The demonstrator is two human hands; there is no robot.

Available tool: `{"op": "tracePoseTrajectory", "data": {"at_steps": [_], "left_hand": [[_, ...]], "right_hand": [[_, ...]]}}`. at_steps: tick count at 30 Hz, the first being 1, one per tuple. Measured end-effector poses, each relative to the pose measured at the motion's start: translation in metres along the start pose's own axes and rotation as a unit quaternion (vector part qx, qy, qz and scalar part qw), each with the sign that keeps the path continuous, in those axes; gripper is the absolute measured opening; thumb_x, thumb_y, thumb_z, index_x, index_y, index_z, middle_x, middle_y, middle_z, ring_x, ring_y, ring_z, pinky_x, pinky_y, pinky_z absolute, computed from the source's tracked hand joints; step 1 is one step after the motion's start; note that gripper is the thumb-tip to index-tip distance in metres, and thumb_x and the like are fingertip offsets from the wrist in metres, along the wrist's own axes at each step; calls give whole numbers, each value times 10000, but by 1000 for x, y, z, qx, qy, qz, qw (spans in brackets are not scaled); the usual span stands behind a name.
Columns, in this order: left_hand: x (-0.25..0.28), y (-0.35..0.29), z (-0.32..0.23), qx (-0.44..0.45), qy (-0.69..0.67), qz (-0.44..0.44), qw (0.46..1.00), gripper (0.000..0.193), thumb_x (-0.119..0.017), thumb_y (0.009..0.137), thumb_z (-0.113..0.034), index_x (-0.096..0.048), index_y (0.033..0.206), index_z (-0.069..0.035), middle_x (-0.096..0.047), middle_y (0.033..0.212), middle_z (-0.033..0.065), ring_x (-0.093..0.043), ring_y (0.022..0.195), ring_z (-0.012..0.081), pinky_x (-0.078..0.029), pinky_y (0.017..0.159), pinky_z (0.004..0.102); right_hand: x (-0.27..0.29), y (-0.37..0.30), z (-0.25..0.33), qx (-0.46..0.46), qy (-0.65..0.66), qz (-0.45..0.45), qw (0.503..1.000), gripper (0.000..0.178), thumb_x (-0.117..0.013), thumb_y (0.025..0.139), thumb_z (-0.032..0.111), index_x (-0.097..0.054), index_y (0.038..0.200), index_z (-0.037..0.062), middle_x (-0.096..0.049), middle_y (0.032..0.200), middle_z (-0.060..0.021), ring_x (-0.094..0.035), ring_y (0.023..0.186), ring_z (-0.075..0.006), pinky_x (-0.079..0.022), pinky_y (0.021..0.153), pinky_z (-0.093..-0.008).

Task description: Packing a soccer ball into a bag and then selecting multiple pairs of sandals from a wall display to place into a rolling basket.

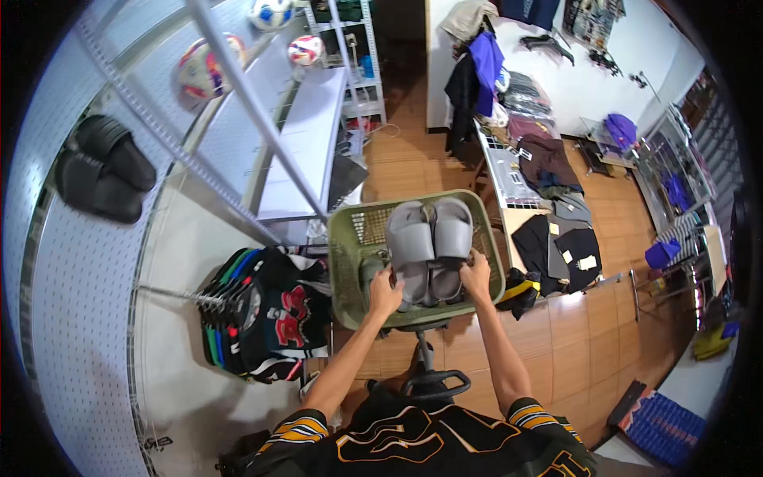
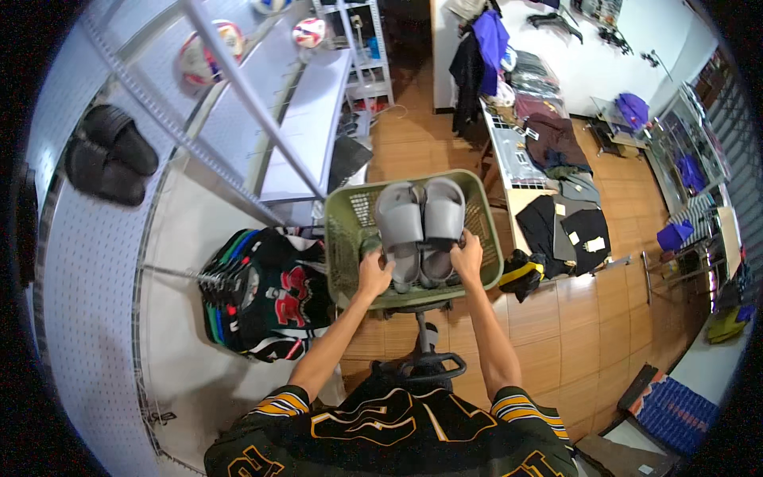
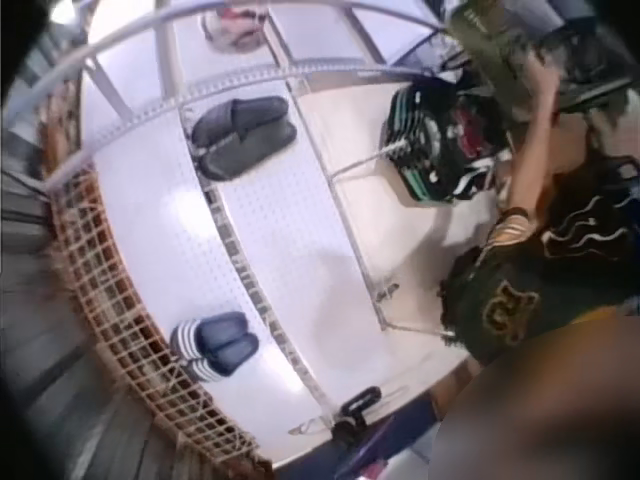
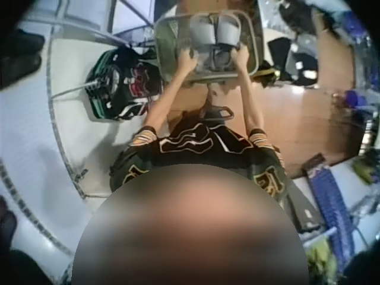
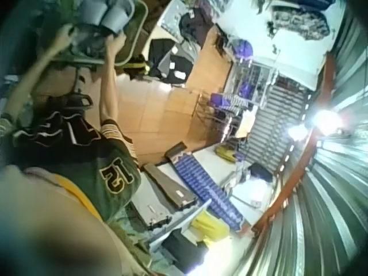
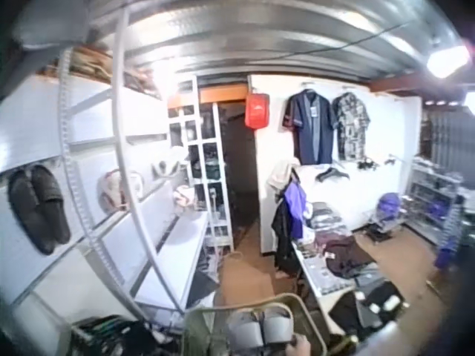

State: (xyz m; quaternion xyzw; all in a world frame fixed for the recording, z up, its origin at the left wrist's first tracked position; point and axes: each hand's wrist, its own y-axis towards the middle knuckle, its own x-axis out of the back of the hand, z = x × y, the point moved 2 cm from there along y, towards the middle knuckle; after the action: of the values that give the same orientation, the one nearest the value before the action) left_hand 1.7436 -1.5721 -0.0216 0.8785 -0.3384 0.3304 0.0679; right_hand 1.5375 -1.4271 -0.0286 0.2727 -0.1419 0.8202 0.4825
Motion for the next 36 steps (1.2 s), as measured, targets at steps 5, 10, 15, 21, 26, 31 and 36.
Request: {"op": "tracePoseTrajectory", "data": {"at_steps": [5, 10, 15, 21, 26, 31, 36], "left_hand": [[-111, 33, 47, 133, -17, 113, 984, 480, -696, 789, -180, -574, 1211, 15, -652, 951, 177, -615, 897, 364, -482, 805, 454], [-157, 47, 73, 250, -7, 142, 958, 511, -719, 734, -279, -614, 1146, 3, -643, 1121, 216, -608, 1052, 359, -480, 868, 412], [-193, 61, 102, 303, 38, 145, 941, 650, -686, 709, -318, -550, 1267, -13, -574, 1248, 233, -537, 1175, 371, -454, 949, 404], [-192, 86, 164, 304, -49, 225, 925, 755, -712, 782, -293, -392, 1417, -39, -477, 1380, 199, -502, 1230, 336, -453, 973, 377], [-194, 66, 66, 379, -308, 284, 825, 669, -615, 920, -209, -272, 1474, -54, -376, 1446, 210, -407, 1315, 337, -379, 1064, 447], [-129, 33, 87, 324, -291, 216, 874, 619, -625, 918, -264, -360, 1441, -66, -516, 1351, 141, -543, 1187, 251, -470, 946, 399], [-48, -24, 84, 248, -359, 128, 891, 540, -622, 921, -272, -443, 1379, -49, -552, 1310, 125, -564, 1150, 221, -475, 928, 363]], "right_hand": [[-23, 34, -94, -77, -22, -3, 997, 472, -543, 679, 60, -634, 1140, 18, -657, 865, -211, -633, 845, -367, -485, 777, -402], [-56, 57, -134, -214, -65, 100, 969, 521, -559, 706, 97, -602, 1221, 30, -661, 1039, -223, -638, 959, -364, -486, 824, -411], [-73, 75, -182, -343, -24, 195, 919, 604, -535, 773, 47, -474, 1373, 42, -610, 1195, -232, -616, 1046, -336, -476, 865, -433], [-113, 82, -171, -282, -41, 191, 939, 598, -581, 817, 158, -442, 1386, 37, -520, 1328, -225, -567, 1135, -367, -462, 927, -451], [-89, 61, -201, -310, -106, 242, 913, 660, -623, 807, 244, -421, 1392, 15, -505, 1330, -245, -518, 1197, -371, -441, 966, -447], [-109, 17, -153, -188, -115, 217, 951, 632, -650, 781, 263, -482, 1328, -6, -590, 1202, -248, -572, 1104, -394, -473, 917, -443], [-114, 4, -112, -52, -79, 173, 980, 527, -693, 753, 249, -572, 1207, 9, -650, 1064, -227, -626, 1004, -364, -492, 875, -421]]}}
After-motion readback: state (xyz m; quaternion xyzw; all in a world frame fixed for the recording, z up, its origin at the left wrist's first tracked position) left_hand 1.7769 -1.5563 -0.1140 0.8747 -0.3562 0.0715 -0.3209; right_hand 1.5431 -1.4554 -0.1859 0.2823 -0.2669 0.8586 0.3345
